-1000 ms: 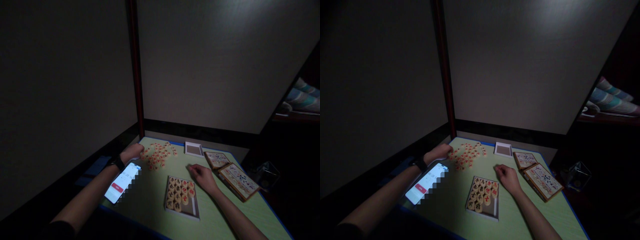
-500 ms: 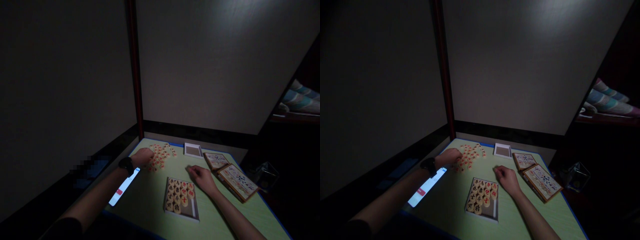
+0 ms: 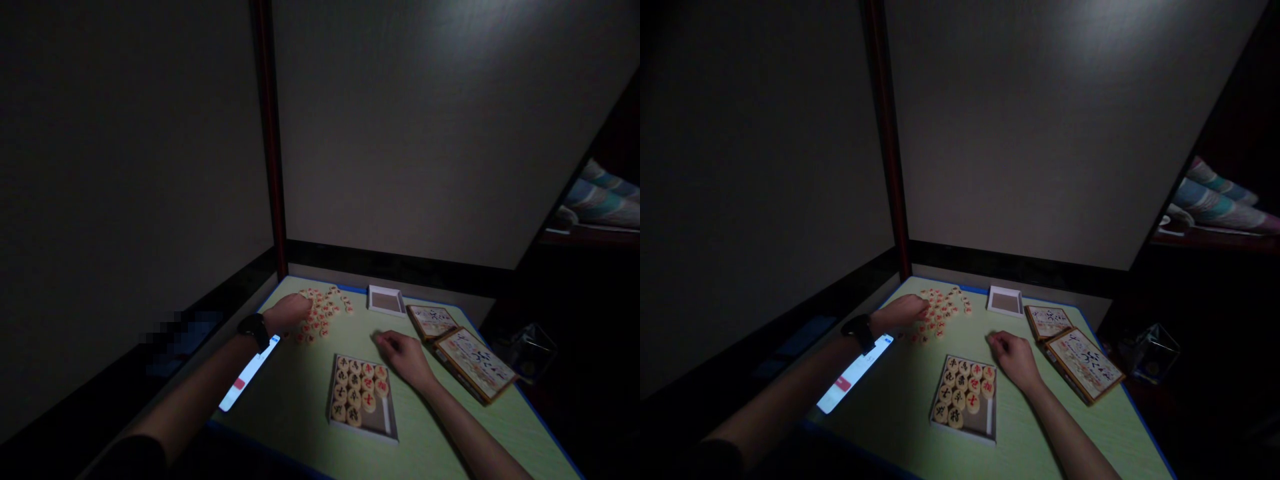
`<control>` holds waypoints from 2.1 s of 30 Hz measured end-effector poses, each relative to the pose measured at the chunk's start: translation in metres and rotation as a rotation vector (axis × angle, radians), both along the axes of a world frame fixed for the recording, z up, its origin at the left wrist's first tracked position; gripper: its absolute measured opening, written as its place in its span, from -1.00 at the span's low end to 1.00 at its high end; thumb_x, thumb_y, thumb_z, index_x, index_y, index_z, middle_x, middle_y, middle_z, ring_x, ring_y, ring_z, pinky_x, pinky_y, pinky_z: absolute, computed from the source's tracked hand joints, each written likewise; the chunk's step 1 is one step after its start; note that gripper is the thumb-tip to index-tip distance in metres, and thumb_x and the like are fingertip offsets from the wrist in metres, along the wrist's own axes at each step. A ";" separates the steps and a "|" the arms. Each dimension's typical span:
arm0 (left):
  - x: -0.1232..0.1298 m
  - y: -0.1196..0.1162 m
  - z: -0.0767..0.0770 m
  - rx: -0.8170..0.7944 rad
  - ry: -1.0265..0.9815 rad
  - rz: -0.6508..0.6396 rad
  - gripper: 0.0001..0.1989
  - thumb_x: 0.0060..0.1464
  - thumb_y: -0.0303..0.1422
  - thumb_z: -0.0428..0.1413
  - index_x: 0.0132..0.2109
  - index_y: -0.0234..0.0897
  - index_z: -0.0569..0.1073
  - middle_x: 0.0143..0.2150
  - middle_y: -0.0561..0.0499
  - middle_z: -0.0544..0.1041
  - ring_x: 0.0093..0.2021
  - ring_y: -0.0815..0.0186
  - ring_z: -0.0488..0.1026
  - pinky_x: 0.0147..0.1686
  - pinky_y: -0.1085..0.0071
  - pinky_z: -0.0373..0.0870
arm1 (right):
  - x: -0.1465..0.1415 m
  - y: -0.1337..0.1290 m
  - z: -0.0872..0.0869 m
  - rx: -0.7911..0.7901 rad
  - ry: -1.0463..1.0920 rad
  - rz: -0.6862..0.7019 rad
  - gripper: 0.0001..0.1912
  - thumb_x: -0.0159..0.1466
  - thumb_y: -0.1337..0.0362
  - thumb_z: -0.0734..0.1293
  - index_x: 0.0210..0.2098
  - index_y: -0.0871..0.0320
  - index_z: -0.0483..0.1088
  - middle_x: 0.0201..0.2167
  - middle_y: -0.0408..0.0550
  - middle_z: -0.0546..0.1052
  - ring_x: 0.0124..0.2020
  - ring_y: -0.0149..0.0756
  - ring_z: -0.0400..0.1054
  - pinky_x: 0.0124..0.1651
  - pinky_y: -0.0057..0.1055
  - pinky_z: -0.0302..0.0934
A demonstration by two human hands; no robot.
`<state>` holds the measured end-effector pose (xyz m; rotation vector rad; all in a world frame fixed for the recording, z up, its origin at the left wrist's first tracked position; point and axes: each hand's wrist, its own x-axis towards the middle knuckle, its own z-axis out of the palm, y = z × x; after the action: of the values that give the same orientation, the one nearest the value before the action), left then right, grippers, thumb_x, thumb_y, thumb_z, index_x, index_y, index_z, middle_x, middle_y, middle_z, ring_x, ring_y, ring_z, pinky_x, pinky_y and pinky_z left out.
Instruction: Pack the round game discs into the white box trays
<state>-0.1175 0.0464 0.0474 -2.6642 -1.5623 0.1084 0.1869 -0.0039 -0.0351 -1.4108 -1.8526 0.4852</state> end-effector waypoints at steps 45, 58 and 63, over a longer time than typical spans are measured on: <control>0.080 -0.033 0.009 0.123 -0.465 -0.140 -0.83 0.12 -0.48 0.06 -0.11 -0.30 0.44 -0.11 -0.11 0.54 -0.05 0.17 0.48 -0.02 0.31 0.37 | -0.018 -0.016 0.030 0.015 0.460 0.028 -0.53 0.13 -0.13 0.39 -0.26 0.16 0.53 -0.37 0.01 0.61 -0.36 -0.18 0.46 -0.27 -0.31 0.32; 0.120 -0.062 -0.034 0.148 -0.899 -0.208 -0.78 0.12 -0.54 0.10 -0.10 -0.19 0.45 -0.12 0.02 0.51 -0.10 0.29 0.47 -0.05 0.39 0.42 | -0.026 -0.022 0.035 -0.207 0.881 0.133 -0.51 -0.09 -0.04 0.59 -0.36 0.16 0.46 -0.50 -0.09 0.58 -0.52 -0.34 0.39 -0.45 -0.40 0.29; 0.119 -0.061 -0.038 0.107 -1.030 -0.186 -0.73 0.04 -0.59 0.15 -0.13 -0.19 0.48 -0.15 0.04 0.53 -0.14 0.32 0.47 -0.07 0.40 0.43 | -0.025 -0.026 0.036 -0.337 0.956 0.085 -0.50 -0.13 0.01 0.62 -0.38 0.20 0.45 -0.47 -0.05 0.61 -0.44 -0.28 0.49 -0.40 -0.42 0.35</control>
<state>0.0018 -0.0144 0.0091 -2.8687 -1.3346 -1.5000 0.1618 -0.0297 0.0009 -1.0016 -1.0679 1.2946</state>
